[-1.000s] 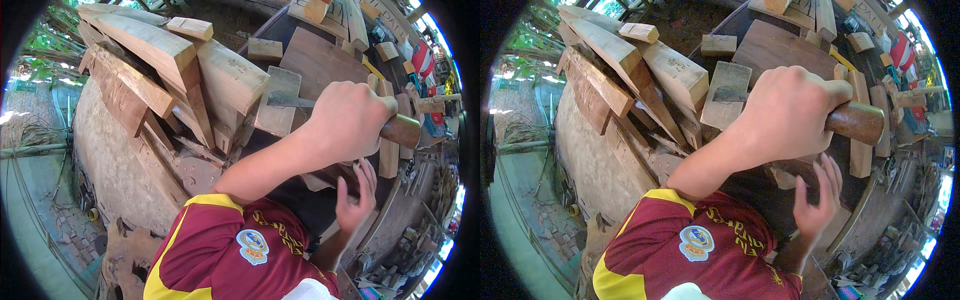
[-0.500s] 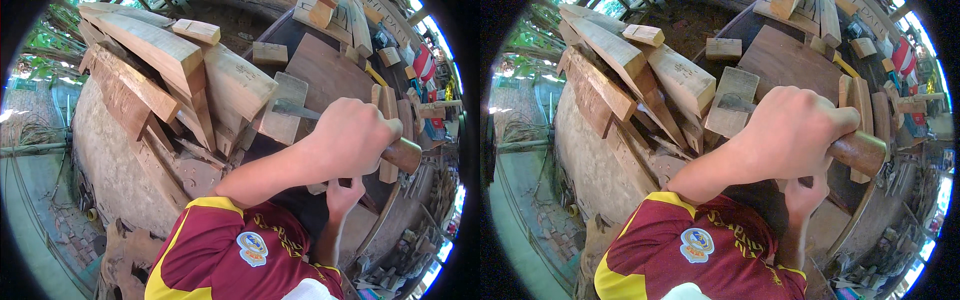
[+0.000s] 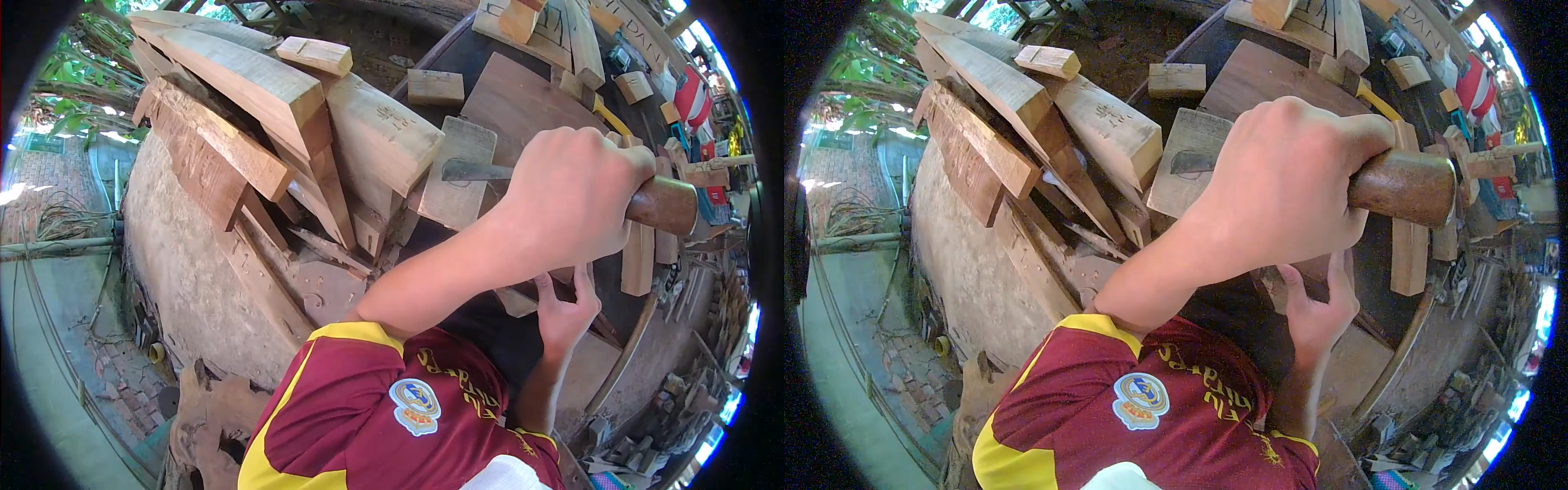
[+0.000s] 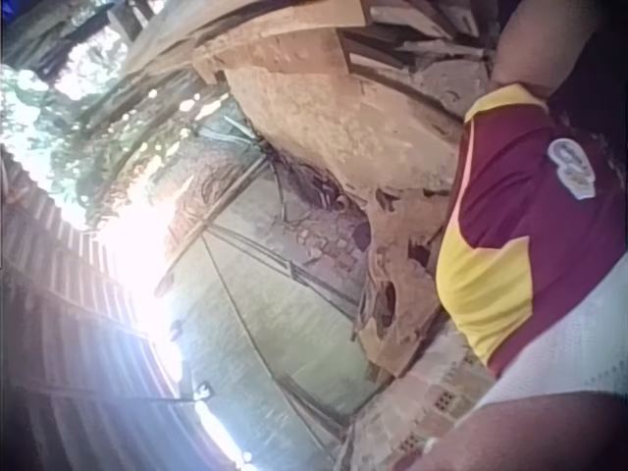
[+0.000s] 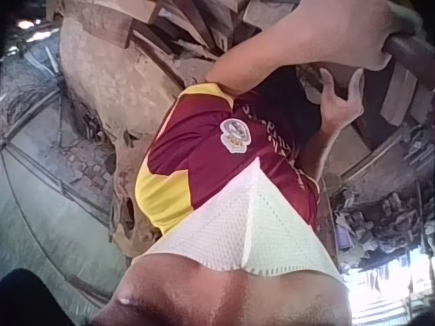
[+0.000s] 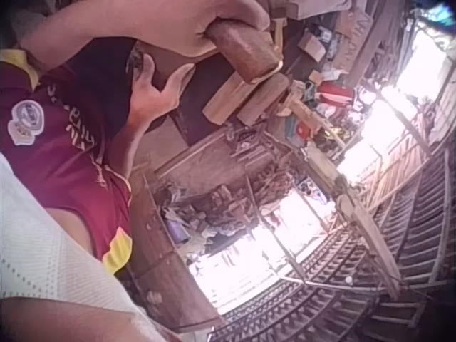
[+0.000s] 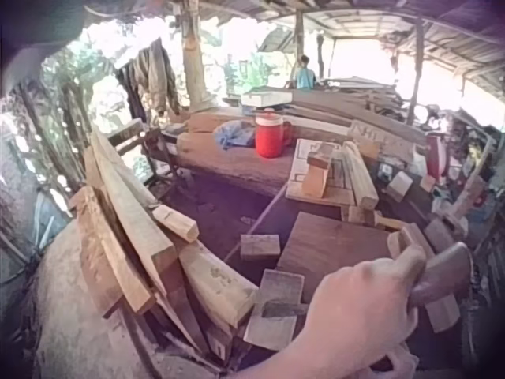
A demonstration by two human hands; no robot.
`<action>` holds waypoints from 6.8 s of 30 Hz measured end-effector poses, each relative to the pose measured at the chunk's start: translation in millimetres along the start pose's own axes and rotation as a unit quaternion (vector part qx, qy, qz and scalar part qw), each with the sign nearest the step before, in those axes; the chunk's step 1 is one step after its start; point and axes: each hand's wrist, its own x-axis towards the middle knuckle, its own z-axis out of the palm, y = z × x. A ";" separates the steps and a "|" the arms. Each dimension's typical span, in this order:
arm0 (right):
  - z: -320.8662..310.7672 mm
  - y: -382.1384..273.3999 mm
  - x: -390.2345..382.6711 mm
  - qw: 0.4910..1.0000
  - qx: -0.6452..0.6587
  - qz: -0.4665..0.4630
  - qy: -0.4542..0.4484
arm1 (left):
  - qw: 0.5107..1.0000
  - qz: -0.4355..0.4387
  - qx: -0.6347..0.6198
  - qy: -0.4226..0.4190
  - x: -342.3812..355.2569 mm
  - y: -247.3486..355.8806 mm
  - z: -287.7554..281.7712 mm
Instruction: The person uses a wooden mallet and a chisel to carve a rectangular wooden block. They repeatedly strike the chisel to remove wood shavings, rotating the block to work on different sides.
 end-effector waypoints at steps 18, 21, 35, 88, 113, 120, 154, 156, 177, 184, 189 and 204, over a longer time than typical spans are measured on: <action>1.4 5.0 -2.4 1.000 -0.011 -0.015 0.011 | 0.999 0.025 -0.026 0.017 5.6 -2.9 -5.5; 2.3 6.2 -3.3 1.000 -0.006 -0.013 0.015 | 1.000 0.009 0.001 -0.007 6.6 -5.3 -4.8; 3.7 9.2 -3.8 0.999 0.000 -0.028 0.028 | 1.000 0.021 -0.001 -0.005 2.0 -4.1 -1.6; 2.0 12.8 -4.6 0.999 0.023 -0.040 0.022 | 1.000 0.025 0.003 0.010 -2.1 1.4 -0.2; -145.1 115.2 -51.6 0.916 -0.292 0.257 0.103 | 1.000 0.005 -0.019 0.020 -1.9 -4.9 -1.8; -134.7 118.8 -39.5 0.912 -0.281 0.270 0.126 | 0.995 -0.010 -0.095 0.033 -1.2 -5.8 -7.0; -96.4 35.6 -26.2 0.945 0.292 0.143 -0.024 | 0.998 -0.021 -0.040 0.047 -7.8 -1.2 -6.4; -90.5 34.7 -37.1 0.964 0.222 0.143 0.020 | 0.996 -0.007 -0.060 0.066 -7.6 -2.3 -6.8; -108.7 4.2 -33.7 0.782 0.616 0.081 -0.057 | 0.996 -0.036 -0.071 0.048 -2.1 0.6 -6.8; -106.2 4.7 -35.3 0.824 0.560 0.076 -0.041 | 0.995 -0.027 -0.074 0.058 -1.7 -1.6 -6.9; -106.0 24.4 -37.0 0.810 0.578 0.070 -0.068 | 0.996 -0.021 -0.069 0.058 -1.3 -1.7 -7.3; -98.4 7.7 -35.7 0.841 0.534 0.077 -0.026 | 0.997 -0.011 -0.041 0.068 -0.3 -4.4 -9.9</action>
